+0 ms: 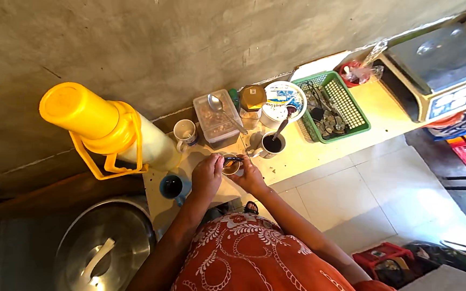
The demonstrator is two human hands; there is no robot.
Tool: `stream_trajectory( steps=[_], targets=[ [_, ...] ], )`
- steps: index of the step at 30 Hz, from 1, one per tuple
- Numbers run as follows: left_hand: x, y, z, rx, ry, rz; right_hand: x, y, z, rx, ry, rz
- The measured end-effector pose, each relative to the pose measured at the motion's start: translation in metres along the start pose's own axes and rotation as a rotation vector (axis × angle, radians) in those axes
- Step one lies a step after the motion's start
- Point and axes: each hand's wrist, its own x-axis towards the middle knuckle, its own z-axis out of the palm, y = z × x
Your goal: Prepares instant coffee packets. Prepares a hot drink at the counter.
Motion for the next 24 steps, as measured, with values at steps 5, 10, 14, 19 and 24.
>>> stream_trajectory(
  steps=[5, 10, 14, 19, 24],
  targets=[
    [-0.001, 0.001, -0.002, 0.026, 0.031, 0.054, 0.001, 0.001, -0.002, 0.044, -0.011, 0.012],
    [-0.003, 0.004, -0.003, 0.080, 0.032, 0.117, 0.000, 0.000, -0.005, 0.048, -0.022, 0.009],
    [-0.004, 0.007, -0.003, 0.117, 0.053, 0.160, -0.006, -0.002, -0.010, 0.066, 0.011, -0.033],
    [-0.004, 0.011, -0.006, 0.116, 0.067, 0.178, -0.021, -0.003, -0.009, 0.060, 0.154, -0.187],
    [-0.002, 0.010, -0.004, 0.126, 0.056, 0.167, -0.025, -0.004, -0.006, -0.110, 0.167, -0.328]
  ],
)
